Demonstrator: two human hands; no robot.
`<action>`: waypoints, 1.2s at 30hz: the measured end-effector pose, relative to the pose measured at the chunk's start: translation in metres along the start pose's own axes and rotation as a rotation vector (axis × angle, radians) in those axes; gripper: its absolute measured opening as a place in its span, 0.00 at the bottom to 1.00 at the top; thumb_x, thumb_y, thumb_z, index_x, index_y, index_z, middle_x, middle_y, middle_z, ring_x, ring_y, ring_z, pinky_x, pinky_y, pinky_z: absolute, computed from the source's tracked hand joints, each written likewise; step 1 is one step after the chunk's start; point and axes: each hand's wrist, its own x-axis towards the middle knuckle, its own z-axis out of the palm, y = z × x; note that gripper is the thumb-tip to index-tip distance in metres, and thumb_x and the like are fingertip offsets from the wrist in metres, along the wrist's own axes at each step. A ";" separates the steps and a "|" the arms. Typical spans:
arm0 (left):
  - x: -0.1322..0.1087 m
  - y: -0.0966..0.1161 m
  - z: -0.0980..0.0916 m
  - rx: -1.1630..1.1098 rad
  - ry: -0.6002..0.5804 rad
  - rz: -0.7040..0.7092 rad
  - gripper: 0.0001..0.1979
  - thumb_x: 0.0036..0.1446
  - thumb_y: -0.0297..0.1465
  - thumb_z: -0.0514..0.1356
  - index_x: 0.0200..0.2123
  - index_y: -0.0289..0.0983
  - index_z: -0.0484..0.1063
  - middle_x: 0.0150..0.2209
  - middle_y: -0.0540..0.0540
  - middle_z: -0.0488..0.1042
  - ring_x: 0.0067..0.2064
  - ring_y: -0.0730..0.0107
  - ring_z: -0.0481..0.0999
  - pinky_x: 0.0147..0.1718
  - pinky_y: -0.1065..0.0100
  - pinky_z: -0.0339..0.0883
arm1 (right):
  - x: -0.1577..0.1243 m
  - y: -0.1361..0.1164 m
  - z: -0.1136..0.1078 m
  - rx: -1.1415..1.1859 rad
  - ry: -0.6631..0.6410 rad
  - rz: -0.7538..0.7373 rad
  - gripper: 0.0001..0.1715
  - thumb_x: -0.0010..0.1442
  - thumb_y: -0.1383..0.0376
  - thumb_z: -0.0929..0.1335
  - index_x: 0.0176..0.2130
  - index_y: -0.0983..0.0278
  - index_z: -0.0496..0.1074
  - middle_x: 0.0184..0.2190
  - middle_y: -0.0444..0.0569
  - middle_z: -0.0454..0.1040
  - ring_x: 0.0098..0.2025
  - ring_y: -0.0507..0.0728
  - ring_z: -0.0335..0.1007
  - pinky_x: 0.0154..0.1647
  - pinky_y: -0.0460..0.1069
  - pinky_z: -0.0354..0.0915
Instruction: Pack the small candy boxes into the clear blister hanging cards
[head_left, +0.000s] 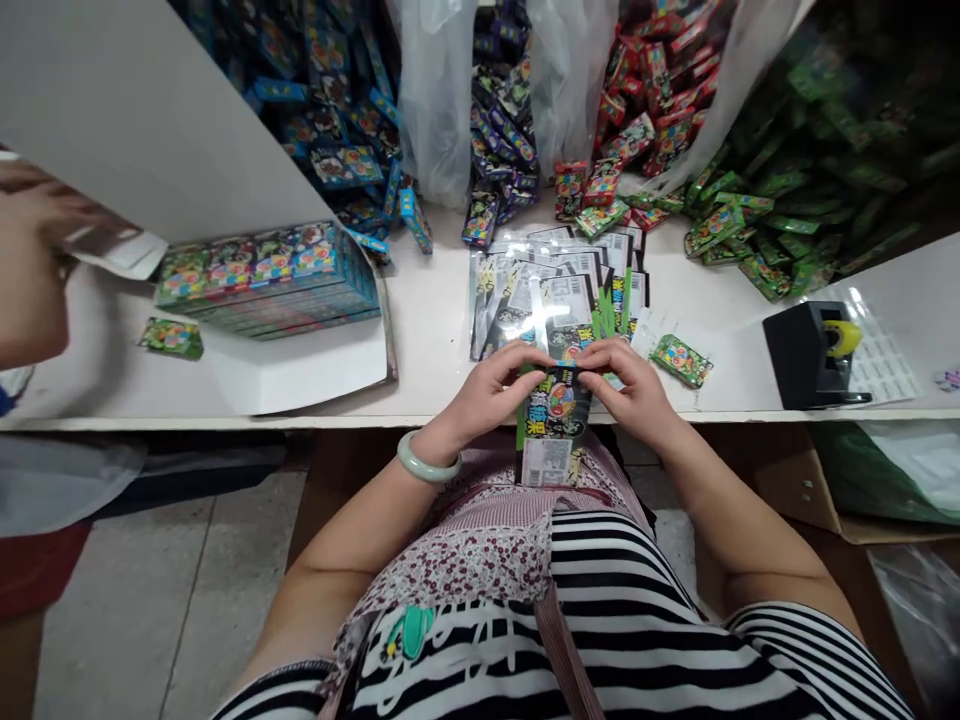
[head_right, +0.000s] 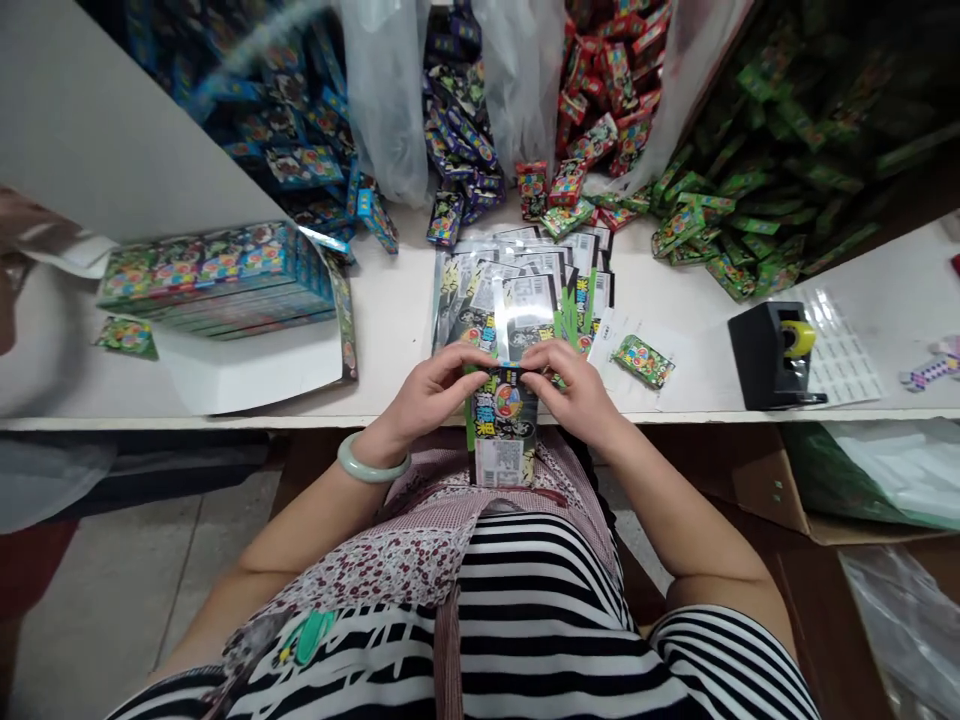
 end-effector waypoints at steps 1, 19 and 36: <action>0.001 -0.002 -0.002 0.011 0.004 0.001 0.07 0.64 0.34 0.61 0.44 0.40 0.75 0.40 0.46 0.77 0.42 0.69 0.75 0.42 0.65 0.70 | 0.000 0.005 -0.004 0.027 -0.035 0.044 0.06 0.64 0.61 0.69 0.42 0.58 0.75 0.45 0.50 0.77 0.50 0.59 0.73 0.49 0.56 0.70; 0.008 -0.014 -0.005 0.019 0.128 -0.168 0.14 0.58 0.43 0.64 0.39 0.38 0.76 0.37 0.47 0.76 0.40 0.67 0.75 0.40 0.67 0.70 | -0.003 0.105 -0.124 -0.265 0.297 0.767 0.07 0.52 0.62 0.71 0.30 0.62 0.70 0.29 0.46 0.74 0.34 0.56 0.70 0.40 0.53 0.68; 0.016 -0.004 0.010 0.041 0.051 0.002 0.09 0.63 0.38 0.60 0.37 0.38 0.71 0.35 0.48 0.74 0.38 0.68 0.72 0.41 0.66 0.67 | 0.070 -0.019 -0.029 0.078 -0.430 0.350 0.10 0.54 0.57 0.75 0.28 0.59 0.74 0.26 0.44 0.74 0.30 0.55 0.67 0.33 0.51 0.63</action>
